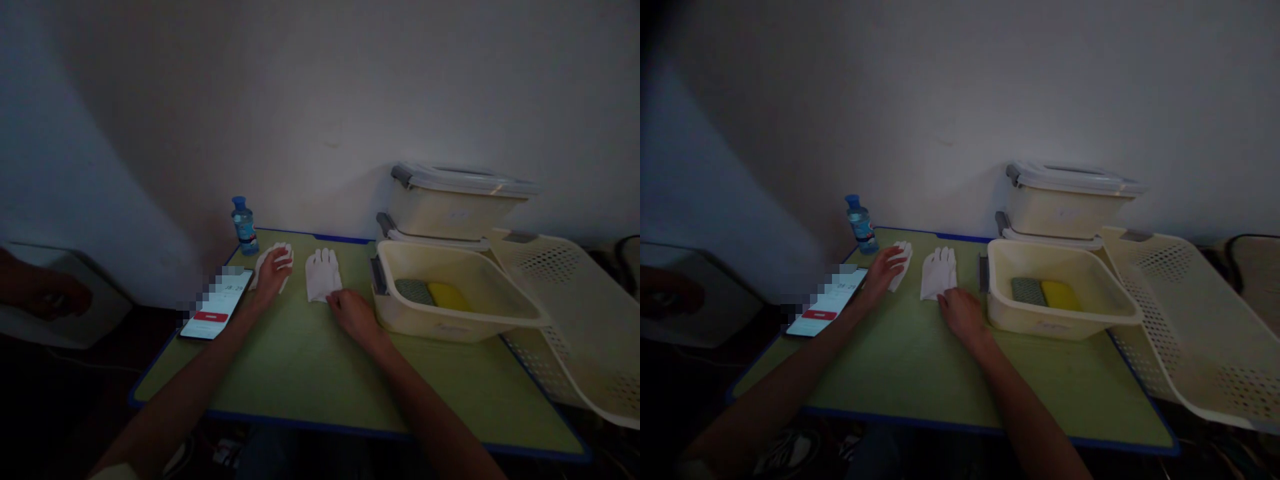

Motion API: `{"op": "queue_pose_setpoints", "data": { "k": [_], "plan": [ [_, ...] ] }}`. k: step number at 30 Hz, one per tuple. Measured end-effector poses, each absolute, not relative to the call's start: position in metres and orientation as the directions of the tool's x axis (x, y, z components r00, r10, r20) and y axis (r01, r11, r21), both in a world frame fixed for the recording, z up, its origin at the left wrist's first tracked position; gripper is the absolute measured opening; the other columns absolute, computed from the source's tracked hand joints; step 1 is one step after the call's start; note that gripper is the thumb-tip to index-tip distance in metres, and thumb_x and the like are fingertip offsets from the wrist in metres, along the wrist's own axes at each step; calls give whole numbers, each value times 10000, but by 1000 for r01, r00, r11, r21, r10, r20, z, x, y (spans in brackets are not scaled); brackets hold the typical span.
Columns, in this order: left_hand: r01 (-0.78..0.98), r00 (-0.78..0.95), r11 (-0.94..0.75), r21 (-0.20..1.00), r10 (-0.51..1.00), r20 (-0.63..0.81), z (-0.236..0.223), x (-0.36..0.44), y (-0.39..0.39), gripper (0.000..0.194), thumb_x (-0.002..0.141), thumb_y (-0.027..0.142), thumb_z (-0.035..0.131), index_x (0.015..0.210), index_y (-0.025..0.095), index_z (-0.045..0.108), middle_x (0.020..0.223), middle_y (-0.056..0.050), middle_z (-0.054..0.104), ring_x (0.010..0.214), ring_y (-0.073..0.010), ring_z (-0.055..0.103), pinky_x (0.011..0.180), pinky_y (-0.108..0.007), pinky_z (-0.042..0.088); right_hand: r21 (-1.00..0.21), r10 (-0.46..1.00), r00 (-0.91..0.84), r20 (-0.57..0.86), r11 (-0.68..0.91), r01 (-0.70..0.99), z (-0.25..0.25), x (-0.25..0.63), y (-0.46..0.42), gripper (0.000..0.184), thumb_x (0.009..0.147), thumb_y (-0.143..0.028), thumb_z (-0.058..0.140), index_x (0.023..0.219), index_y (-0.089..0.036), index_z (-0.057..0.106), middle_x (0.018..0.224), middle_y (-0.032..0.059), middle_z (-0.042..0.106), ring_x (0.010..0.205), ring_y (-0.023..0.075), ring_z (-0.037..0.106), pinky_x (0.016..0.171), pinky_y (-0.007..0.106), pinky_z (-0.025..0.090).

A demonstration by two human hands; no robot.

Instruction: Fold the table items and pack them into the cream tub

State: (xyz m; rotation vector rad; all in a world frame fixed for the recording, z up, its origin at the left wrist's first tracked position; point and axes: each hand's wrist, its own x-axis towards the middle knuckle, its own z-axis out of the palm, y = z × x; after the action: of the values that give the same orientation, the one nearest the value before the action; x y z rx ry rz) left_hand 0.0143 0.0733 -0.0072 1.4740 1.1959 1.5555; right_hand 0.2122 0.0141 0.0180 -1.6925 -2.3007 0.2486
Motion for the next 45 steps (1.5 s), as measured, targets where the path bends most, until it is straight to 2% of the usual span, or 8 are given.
{"op": "queue_pose_setpoints", "data": {
  "k": [4, 9, 15, 20, 29, 34, 38, 45],
  "plan": [
    [287, 91, -461, 840, 886, 455, -12, 32, 57, 181, 665, 168, 542, 838, 160, 597, 919, -61, 599, 913, -183, 561, 847, -342, 436, -313, 942, -315, 112, 335, 889, 21, 209, 12, 336, 880, -306, 405, 691, -166, 645, 667, 96, 657, 652, 209, 622, 580, 282, 394],
    [508, 522, -643, 573, 759, 390, -6, 43, 41, 147, 730, 159, 529, 819, 150, 646, 885, -71, 594, 884, -187, 549, 814, -316, 430, -334, 926, -347, 149, 378, 863, 19, 210, 15, 226, 816, -220, 473, 680, -163, 644, 699, 82, 648, 650, 183, 604, 588, 266, 396],
    [662, 538, -586, 468, 806, 247, -2, 41, 36, 172, 795, 202, 479, 819, 153, 642, 724, -32, 569, 655, -150, 545, 627, -261, 427, -413, 887, -344, 307, 450, 792, 1, 218, 29, 135, 732, -97, 493, 807, -150, 593, 877, 82, 603, 851, 181, 561, 761, 295, 432],
    [746, 489, -585, 320, 806, 333, -6, 45, 31, 316, 768, 304, 551, 1051, 163, 572, 984, -90, 573, 910, -220, 557, 813, -338, 442, -644, 913, -229, 337, 401, 651, -14, 217, 41, 334, 675, -92, 548, 995, -170, 497, 973, 71, 585, 922, 183, 542, 836, 357, 433],
    [738, 602, -645, 201, 763, 237, -26, 45, 31, 648, 835, 481, 421, 1334, 84, 308, 1426, -204, 274, 1337, -279, 223, 1063, -411, 212, -947, 967, -168, 191, 227, 226, -13, 215, 50, 469, 632, -107, 536, 1059, -229, 385, 981, 18, 503, 713, 96, 578, 654, 255, 495],
    [705, 645, -681, 197, 732, 222, -25, 44, 30, 638, 836, 489, 417, 1329, 96, 318, 1435, -189, 264, 1347, -250, 204, 1077, -380, 190, -974, 984, -145, 103, 129, 184, -17, 216, 54, 515, 616, -135, 586, 1075, -227, 372, 1078, 65, 513, 654, 84, 563, 620, 262, 495],
    [687, 665, -699, 201, 715, 215, -25, 44, 30, 651, 826, 500, 438, 1339, 119, 308, 1438, -179, 258, 1351, -246, 193, 1081, -392, 182, -943, 964, -192, 182, 227, 245, -17, 217, 54, 518, 611, -118, 581, 1076, -225, 380, 907, 11, 543, 705, 113, 562, 639, 265, 487],
    [692, 671, -694, 201, 720, 178, -21, 43, 28, 659, 829, 508, 438, 1374, 181, 264, 1459, -152, 206, 1356, -261, 164, 1085, -436, 134, -744, 940, -112, 322, 324, 585, -15, 227, 53, 456, 646, -96, 478, 1087, -190, 405, 674, -49, 465, 657, 143, 522, 644, 291, 453]
  ]
}}
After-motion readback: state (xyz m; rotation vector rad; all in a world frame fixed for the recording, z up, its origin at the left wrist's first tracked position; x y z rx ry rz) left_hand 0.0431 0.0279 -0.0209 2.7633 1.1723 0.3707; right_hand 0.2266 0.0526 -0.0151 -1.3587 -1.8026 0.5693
